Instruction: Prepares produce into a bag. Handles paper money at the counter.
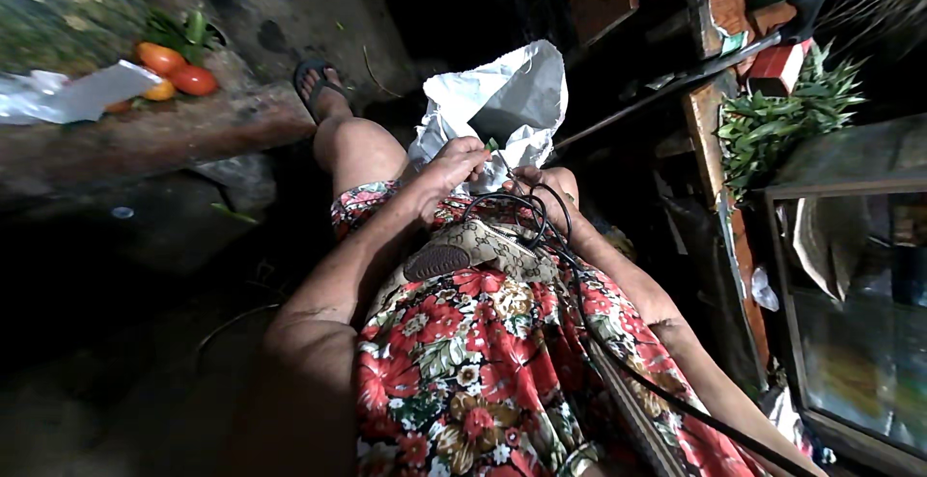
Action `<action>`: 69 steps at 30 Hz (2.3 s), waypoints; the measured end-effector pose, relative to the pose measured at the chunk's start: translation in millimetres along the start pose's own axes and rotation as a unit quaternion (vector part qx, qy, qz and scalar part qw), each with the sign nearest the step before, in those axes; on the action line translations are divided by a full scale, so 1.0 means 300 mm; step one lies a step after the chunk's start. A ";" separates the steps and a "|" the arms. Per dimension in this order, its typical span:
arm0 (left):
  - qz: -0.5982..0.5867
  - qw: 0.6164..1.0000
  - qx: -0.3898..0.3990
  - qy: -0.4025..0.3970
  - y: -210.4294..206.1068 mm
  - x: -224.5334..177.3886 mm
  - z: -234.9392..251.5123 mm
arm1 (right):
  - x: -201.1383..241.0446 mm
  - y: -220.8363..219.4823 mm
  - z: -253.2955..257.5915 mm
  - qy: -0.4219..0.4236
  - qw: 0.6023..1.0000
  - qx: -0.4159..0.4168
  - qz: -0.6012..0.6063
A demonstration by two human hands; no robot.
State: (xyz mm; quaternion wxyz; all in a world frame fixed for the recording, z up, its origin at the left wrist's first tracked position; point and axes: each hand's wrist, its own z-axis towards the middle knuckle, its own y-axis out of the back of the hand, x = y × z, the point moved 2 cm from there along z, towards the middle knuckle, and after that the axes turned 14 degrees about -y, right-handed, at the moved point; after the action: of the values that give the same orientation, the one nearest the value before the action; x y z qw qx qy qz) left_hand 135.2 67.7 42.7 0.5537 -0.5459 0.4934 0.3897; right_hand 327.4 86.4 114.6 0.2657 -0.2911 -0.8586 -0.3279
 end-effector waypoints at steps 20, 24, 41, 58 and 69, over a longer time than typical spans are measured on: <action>-0.004 0.999 0.031 0.008 -0.004 0.006 -0.001 | -0.006 0.011 0.007 0.006 1.000 -0.014 -0.014; -0.001 1.000 0.017 0.006 -0.001 0.016 0.005 | -0.030 0.016 0.023 0.023 0.999 -0.030 -0.007; 0.021 1.000 -0.007 0.012 0.005 0.017 0.004 | -0.018 0.000 0.008 0.010 1.000 -0.006 0.019; 0.026 0.999 -0.016 0.019 0.003 0.006 -0.002 | -0.029 -0.004 0.012 0.010 1.000 0.014 0.000; 0.021 0.999 0.024 -0.006 -0.002 0.016 0.005 | -0.010 0.000 0.011 0.006 1.000 -0.001 -0.021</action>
State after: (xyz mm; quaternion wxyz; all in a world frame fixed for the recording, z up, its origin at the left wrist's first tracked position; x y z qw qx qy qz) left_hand 136.8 68.7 38.1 0.5612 -0.5194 0.5112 0.3924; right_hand 328.5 87.7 110.5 0.2640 -0.2714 -0.8624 -0.3359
